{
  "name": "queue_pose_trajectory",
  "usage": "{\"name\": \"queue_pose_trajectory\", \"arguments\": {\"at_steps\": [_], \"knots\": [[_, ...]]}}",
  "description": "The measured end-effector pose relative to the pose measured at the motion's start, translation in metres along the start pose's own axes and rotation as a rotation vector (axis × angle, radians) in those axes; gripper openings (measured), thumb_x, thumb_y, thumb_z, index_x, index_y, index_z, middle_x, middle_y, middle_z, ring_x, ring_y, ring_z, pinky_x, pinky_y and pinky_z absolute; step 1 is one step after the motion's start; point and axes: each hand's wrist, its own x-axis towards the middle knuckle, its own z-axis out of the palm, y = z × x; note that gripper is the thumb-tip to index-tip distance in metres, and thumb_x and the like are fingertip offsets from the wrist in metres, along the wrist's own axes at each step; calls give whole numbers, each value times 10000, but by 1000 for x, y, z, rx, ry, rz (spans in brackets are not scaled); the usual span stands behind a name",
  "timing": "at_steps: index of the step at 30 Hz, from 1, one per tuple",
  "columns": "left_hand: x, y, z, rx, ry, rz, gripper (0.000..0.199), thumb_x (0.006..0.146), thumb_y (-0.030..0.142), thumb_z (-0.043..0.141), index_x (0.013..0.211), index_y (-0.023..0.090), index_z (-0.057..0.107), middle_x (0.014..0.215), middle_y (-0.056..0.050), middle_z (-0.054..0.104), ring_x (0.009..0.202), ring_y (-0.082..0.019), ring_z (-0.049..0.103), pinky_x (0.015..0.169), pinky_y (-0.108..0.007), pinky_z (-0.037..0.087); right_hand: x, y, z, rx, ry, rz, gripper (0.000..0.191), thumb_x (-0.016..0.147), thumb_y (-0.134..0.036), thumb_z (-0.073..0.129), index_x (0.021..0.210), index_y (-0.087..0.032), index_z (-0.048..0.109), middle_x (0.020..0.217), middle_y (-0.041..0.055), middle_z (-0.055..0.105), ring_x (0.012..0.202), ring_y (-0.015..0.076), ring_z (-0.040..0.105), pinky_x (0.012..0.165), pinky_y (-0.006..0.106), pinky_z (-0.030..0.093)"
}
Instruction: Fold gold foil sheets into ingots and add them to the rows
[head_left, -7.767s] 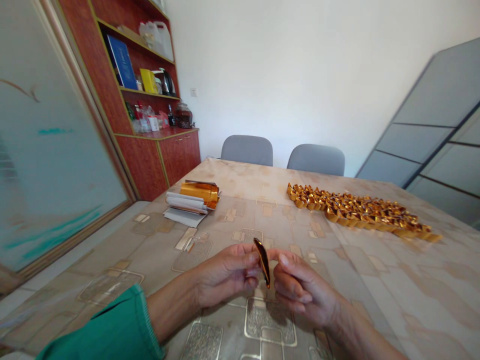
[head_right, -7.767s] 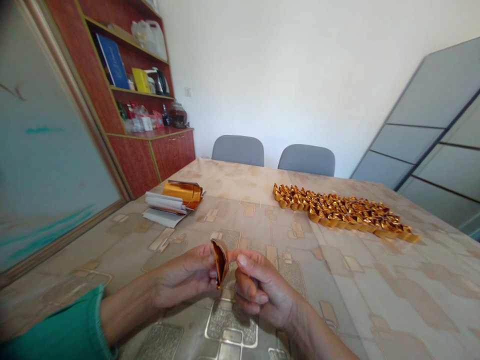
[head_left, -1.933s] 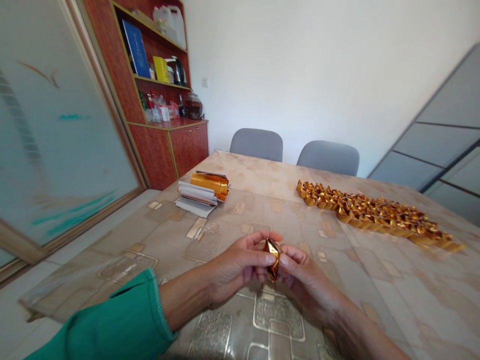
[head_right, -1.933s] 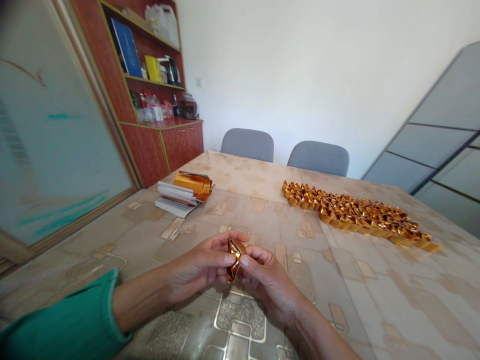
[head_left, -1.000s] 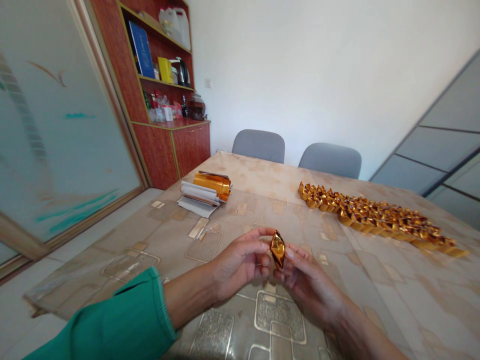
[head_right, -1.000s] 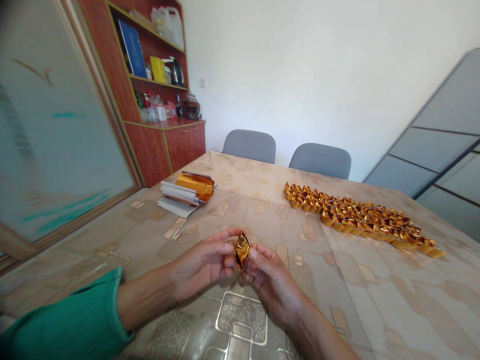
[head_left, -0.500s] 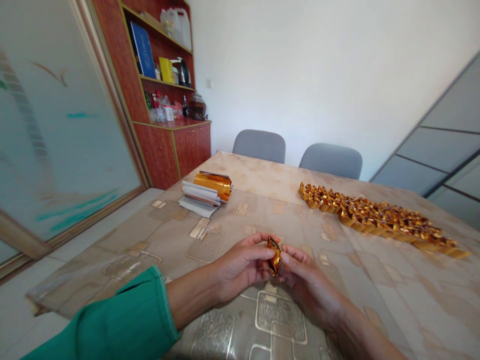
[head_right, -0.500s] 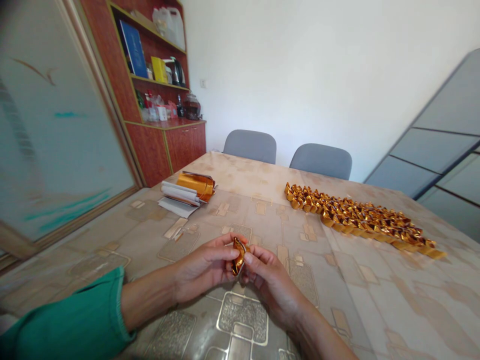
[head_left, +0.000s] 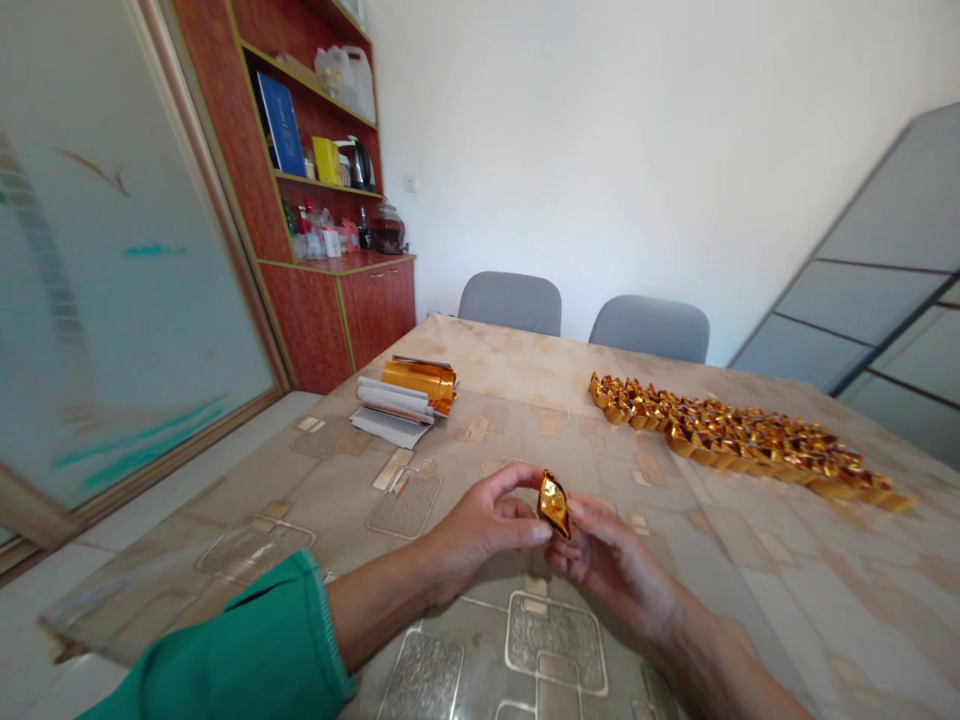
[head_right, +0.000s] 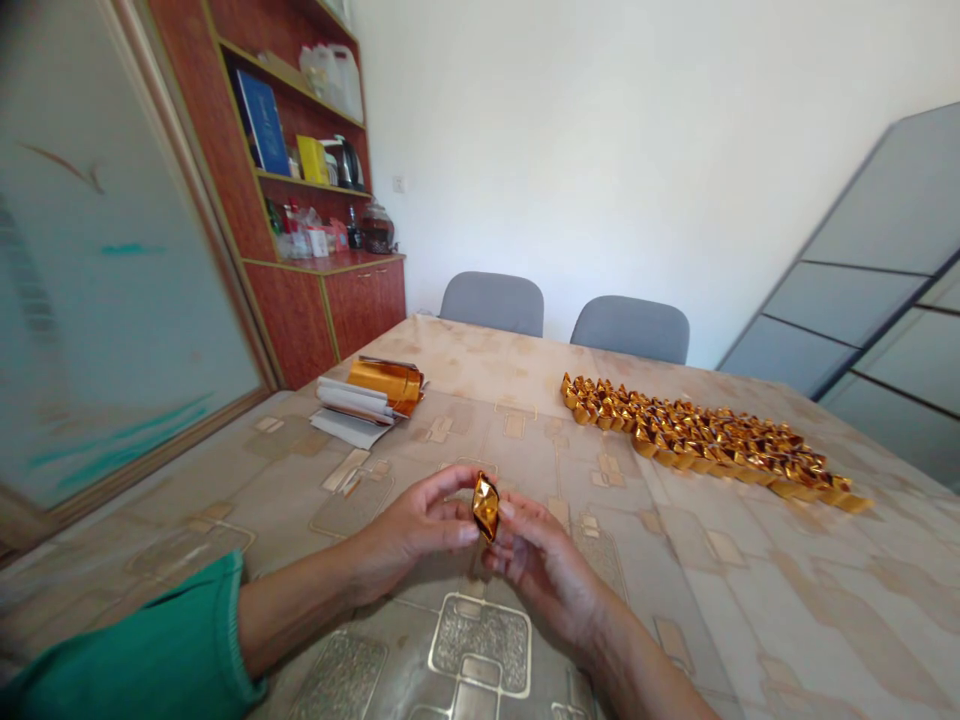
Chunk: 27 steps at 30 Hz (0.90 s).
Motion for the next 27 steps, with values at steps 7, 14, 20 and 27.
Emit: {"name": "queue_pose_trajectory", "arguments": {"at_steps": [7,14,20,27], "knots": [[8,-4,0,136,171,161,385,687,334,848,913,167,584,834,-30,678,720,-143,615,669,-251,443,2,-3,4,-344,148,-233,328,819,-529,724,937,-225,693,826,10,640,695,163,530,638,286,423],[15,-11,-2,231,290,173,374,723,398,807,932,158,612,856,-17,647,648,-116,571,598,-235,456,-2,-3,2,-844,172,-543,252,856,-355,714,1098,-290,692,967,36,667,827,219,569,739,336,427],[14,-10,-5,311,271,171,392,763,397,765,1028,170,587,814,-5,649,610,-116,563,581,-232,444,4,-3,-5,-1155,146,-651,170,868,-142,616,957,-261,698,924,45,672,841,215,601,739,331,446],[7,-5,-5,375,347,142,337,760,272,698,1069,169,610,611,40,582,582,-138,542,589,-234,423,8,-54,-56,-1881,547,-514,139,896,-179,564,963,-227,676,969,60,708,890,215,640,769,306,456]]}}
